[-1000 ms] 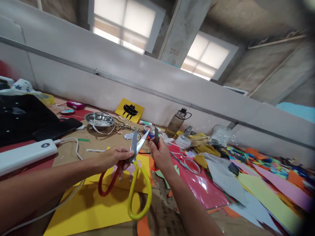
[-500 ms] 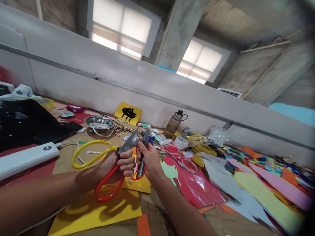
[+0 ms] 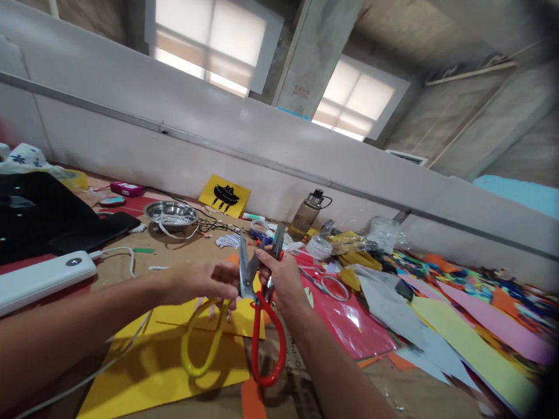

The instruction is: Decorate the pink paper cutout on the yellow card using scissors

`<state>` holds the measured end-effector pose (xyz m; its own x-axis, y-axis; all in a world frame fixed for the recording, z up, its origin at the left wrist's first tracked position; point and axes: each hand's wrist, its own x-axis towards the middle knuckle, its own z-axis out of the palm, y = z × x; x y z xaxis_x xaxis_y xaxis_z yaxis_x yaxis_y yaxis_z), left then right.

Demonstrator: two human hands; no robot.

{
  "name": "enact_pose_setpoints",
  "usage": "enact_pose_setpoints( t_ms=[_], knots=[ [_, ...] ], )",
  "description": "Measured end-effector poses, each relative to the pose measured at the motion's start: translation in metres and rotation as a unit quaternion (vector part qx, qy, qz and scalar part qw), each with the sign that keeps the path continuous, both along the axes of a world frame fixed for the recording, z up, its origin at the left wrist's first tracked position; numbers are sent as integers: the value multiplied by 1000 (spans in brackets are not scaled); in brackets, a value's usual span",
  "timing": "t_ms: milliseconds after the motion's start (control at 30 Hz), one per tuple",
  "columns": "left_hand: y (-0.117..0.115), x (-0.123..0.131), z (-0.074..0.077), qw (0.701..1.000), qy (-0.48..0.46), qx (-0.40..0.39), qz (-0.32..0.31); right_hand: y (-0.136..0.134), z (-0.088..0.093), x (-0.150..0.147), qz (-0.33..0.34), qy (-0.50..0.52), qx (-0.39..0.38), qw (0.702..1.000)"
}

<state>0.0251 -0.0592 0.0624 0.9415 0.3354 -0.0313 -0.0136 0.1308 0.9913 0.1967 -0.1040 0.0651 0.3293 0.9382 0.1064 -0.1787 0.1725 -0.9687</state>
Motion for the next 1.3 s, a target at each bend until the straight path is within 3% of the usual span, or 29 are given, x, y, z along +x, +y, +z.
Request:
enact_pose_setpoints(
  t_ms=[67, 133, 267, 367, 533, 733, 800, 867, 1067, 1133, 1200, 1300],
  knots=[
    [-8, 5, -2, 996, 33, 71, 41, -1, -2, 1, 21, -63, -20, 998],
    [-12, 8, -4, 992, 48, 79, 90, -3, -5, 4, 39, -155, -41, 986],
    [-6, 5, -1, 989, 11, -34, 146, -8, -8, 17, 91, -321, -34, 942],
    [6, 1, 2, 982, -33, -89, 162, -11, -10, 19, 139, -327, -35, 934],
    [21, -2, -2, 983, -21, -91, 161, -12, -12, 17, 89, -337, -49, 936],
    [24, -5, -4, 990, 39, -80, 113, -13, -8, 29, 101, -442, -39, 890],
    [22, -5, -3, 990, 52, -81, 101, -12, -7, 33, 49, -505, -1, 862],
    [18, -3, -2, 991, 64, -79, 86, -11, -9, 34, 8, -581, 22, 814],
    [10, 1, -9, 993, 90, -46, 67, -9, -14, 26, 83, -796, 7, 600],
    [9, 2, -10, 991, 100, -33, 77, -9, -13, 23, 102, -829, -10, 549],
    [7, 3, -10, 990, 106, -17, 90, -8, -10, 20, 109, -843, -29, 526],
    [3, 5, -9, 987, 130, 11, 99, -6, -7, 20, 81, -843, -54, 530]
  ],
)
